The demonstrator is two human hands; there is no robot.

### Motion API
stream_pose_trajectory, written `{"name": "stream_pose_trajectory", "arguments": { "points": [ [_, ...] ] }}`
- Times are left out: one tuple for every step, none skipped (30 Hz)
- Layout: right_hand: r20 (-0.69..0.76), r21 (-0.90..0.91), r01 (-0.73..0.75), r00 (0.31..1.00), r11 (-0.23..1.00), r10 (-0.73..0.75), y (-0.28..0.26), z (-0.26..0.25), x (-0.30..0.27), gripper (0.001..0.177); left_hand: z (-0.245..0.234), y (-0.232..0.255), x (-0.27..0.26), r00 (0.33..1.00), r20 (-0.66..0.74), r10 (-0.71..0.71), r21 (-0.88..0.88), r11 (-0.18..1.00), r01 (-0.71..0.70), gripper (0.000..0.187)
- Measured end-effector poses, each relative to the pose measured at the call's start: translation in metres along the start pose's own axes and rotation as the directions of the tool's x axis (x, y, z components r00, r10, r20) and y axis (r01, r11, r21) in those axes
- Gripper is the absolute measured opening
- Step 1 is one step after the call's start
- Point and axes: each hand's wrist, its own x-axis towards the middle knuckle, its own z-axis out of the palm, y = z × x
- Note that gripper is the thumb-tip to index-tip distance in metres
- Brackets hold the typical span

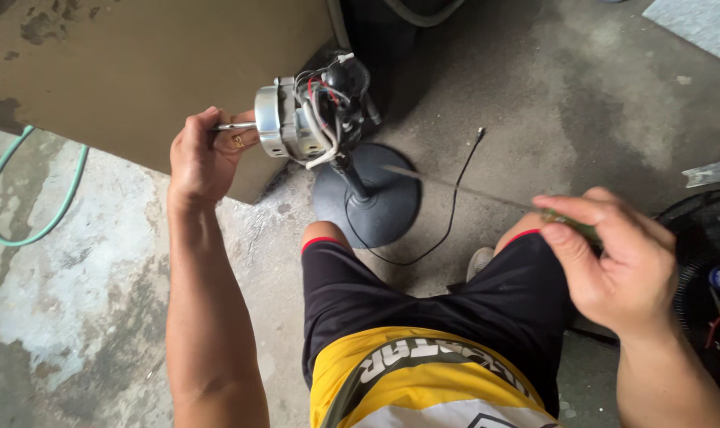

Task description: The person uses a socket wrench to tighten a nut on the shaft of a small electric motor. They then use a screwdriver to adjust internal components and wires within the motor housing.

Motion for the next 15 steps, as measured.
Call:
{"name": "stream_pose_trajectory", "arguments": {
  "points": [
    [0.018, 0.011, 0.019, 1.000, 1.000, -0.019, -0.006, 0.005, 0.005, 0.018, -0.005, 0.001, -0.003, 1.000, -0.018, 0.006, -0.014, 1.000, -0.006, 0.025],
    [0.059, 0.015, 0.023, 0.998, 1.000, -0.023, -0.012, 0.010, 0.011, 0.016, -0.008, 0.000, -0.003, 0.999, -0.030, -0.017, 0.011, 1.000, 0.017, 0.027],
    [0.099, 0.023, 0.028, 0.995, 0.999, -0.030, -0.017, 0.015, 0.015, 0.015, -0.007, 0.000, 0.000, 0.998, -0.044, -0.037, 0.038, 0.999, 0.039, 0.029],
    [0.139, 0.032, 0.034, 0.990, 0.999, -0.038, -0.021, 0.019, 0.020, 0.014, -0.004, 0.000, 0.002, 0.997, -0.059, -0.057, 0.065, 0.996, 0.061, 0.031],
    [0.153, 0.022, 0.036, 0.987, 0.999, -0.039, -0.022, 0.025, 0.025, 0.013, 0.001, -0.001, 0.005, 0.996, -0.056, -0.072, 0.129, 0.988, 0.079, 0.031],
    [0.167, 0.012, 0.038, 0.985, 0.999, -0.039, -0.021, 0.031, 0.032, 0.013, 0.007, -0.002, 0.009, 0.995, -0.053, -0.088, 0.193, 0.976, 0.097, 0.030],
    [0.179, 0.003, 0.040, 0.983, 0.999, -0.040, -0.020, 0.034, 0.036, 0.013, 0.017, -0.003, 0.012, 0.993, -0.050, -0.104, 0.257, 0.960, 0.114, 0.030],
    [0.188, -0.013, -0.049, 0.981, 0.999, 0.050, -0.020, 0.035, 0.038, 0.013, 0.028, -0.007, 0.012, 0.996, 0.007, -0.087, 0.285, 0.955, 0.081, 0.030],
    [0.200, -0.030, -0.140, 0.969, 0.990, 0.143, -0.018, 0.035, 0.039, 0.013, 0.039, -0.012, 0.011, 0.995, 0.061, -0.073, 0.310, 0.950, 0.051, 0.031],
    [0.210, -0.049, -0.230, 0.949, 0.972, 0.235, -0.015, 0.034, 0.039, 0.015, 0.050, -0.016, 0.011, 0.991, 0.115, -0.061, 0.332, 0.943, 0.020, 0.033],
    [0.200, -0.037, -0.221, 0.954, 0.975, 0.224, -0.013, 0.030, 0.037, 0.015, 0.060, -0.017, 0.011, 0.996, 0.083, -0.011, 0.382, 0.924, -0.021, 0.033],
    [0.189, -0.025, -0.211, 0.959, 0.977, 0.212, -0.012, 0.022, 0.034, 0.016, 0.069, -0.017, 0.010, 0.998, 0.055, 0.040, 0.432, 0.900, -0.060, 0.034],
    [0.178, -0.014, -0.202, 0.963, 0.979, 0.201, -0.011, 0.017, 0.031, 0.018, 0.078, -0.019, 0.008, 0.995, 0.031, 0.093, 0.482, 0.871, -0.096, 0.035],
    [0.187, 0.011, -0.208, 0.961, 0.978, 0.202, -0.010, 0.016, 0.029, 0.017, 0.087, -0.021, 0.005, 0.975, -0.028, 0.221, 0.610, 0.776, -0.159, 0.035],
    [0.196, 0.041, -0.214, 0.960, 0.976, 0.202, -0.009, 0.016, 0.027, 0.017, 0.095, -0.023, 0.000, 0.933, -0.065, 0.353, 0.731, 0.654, -0.196, 0.036]
  ]
}}
